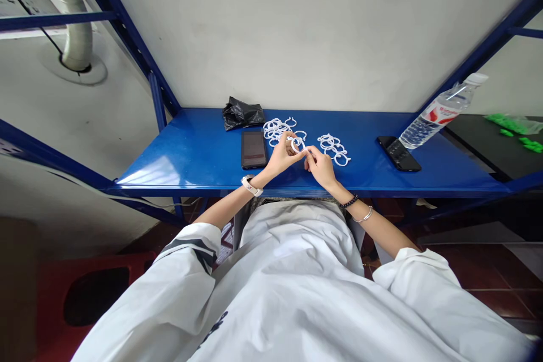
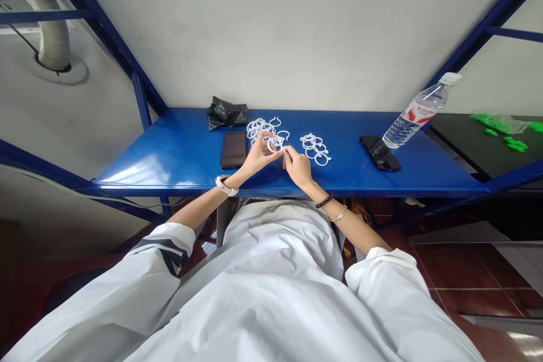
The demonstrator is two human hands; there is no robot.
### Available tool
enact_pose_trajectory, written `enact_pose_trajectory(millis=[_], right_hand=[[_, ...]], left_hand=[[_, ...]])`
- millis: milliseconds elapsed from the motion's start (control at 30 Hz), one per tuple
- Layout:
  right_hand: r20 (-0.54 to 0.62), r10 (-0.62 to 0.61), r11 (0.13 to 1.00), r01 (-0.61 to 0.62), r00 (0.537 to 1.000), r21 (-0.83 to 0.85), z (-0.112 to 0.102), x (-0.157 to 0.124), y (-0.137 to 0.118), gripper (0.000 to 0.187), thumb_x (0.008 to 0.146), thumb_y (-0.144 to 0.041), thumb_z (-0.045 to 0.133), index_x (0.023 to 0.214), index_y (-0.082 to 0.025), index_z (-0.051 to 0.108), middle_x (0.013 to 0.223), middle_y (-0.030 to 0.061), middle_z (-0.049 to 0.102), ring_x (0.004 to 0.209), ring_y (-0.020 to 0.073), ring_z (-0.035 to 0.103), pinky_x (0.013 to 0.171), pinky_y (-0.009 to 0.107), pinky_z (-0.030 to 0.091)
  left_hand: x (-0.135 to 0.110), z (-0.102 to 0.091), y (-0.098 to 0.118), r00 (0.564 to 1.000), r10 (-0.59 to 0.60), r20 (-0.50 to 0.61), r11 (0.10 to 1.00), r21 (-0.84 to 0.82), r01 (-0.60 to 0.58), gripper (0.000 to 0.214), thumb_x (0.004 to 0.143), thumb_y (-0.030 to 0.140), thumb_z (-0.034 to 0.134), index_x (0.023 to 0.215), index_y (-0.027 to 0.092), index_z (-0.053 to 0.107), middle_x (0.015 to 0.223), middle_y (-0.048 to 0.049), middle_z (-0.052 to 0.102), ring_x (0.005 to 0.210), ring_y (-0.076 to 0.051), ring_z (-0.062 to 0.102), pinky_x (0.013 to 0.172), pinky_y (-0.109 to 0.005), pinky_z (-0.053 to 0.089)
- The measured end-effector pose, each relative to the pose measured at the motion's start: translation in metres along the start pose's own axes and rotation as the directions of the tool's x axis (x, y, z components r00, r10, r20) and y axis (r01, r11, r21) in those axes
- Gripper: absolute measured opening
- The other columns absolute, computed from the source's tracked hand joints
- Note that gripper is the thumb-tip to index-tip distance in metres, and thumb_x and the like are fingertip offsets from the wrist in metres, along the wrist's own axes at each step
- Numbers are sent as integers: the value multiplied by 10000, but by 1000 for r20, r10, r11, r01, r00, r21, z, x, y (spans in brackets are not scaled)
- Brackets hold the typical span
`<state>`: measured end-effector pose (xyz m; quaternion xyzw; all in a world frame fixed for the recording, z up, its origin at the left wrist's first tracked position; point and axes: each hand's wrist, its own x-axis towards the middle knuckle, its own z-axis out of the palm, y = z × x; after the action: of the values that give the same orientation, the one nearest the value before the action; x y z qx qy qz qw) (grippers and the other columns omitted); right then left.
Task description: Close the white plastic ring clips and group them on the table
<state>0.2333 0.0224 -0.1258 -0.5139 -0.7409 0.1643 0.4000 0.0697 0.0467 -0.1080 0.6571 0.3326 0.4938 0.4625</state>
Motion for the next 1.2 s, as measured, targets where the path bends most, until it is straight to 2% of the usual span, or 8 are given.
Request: enact_pose_trajectory(millis=[400, 667, 900, 1067, 1200], right_hand=[[18, -5, 999, 5, 1000, 45, 1, 0, 0, 440, 1033, -548, 316, 1059, -228, 616, 611, 19, 671, 547, 195, 641, 574, 271, 443], [-29, 1, 999, 0, 1000, 44, 0, -2, -2, 364, 1021, -487, 374, 1153, -209, 568, 644, 18, 695, 564, 194, 661, 572, 264, 448], [-53, -30, 998, 32, 998, 49, 1, -2, -1, 326, 1019, -482, 373, 1084, -220, 556, 617, -2, 678, 531, 181, 648, 556, 257, 437], [-64, -44, 998, 46, 997, 34, 1, -3, -2, 320, 1025, -484, 371, 1061, -226, 556, 609, -3, 673, 518, 182, 642, 557, 262, 431], [-59, -47, 998, 49, 997, 33, 1, -3, -2, 323, 1032, -482, 359, 1066, -229, 557, 622, -1, 682, 520, 185, 642, 562, 265, 433]], left_hand=[[-1, -2, -3, 999, 45, 18, 996, 72, -46, 574, 776, 513, 778, 1113, 214, 422, 720, 50, 549, 601, -109, 581, 573, -248, 452], [0, -1, -4, 999, 39, -27, 999, 3, -39, 571, 750, 539, 788, 1056, 212, 434, 679, 64, 543, 562, -85, 551, 545, -217, 444], [3, -1, -11, 997, 55, -53, 998, 24, -54, 568, 732, 538, 800, 1053, 200, 477, 661, 62, 550, 560, -87, 563, 525, -204, 435], [3, -1, -13, 998, 52, -28, 999, 0, -52, 528, 763, 501, 784, 1070, 202, 476, 668, 58, 556, 547, -84, 557, 513, -201, 430], [3, -2, -12, 997, 76, 16, 996, 52, -77, 446, 797, 428, 759, 1084, 192, 511, 663, 56, 555, 534, -84, 554, 516, -203, 432]])
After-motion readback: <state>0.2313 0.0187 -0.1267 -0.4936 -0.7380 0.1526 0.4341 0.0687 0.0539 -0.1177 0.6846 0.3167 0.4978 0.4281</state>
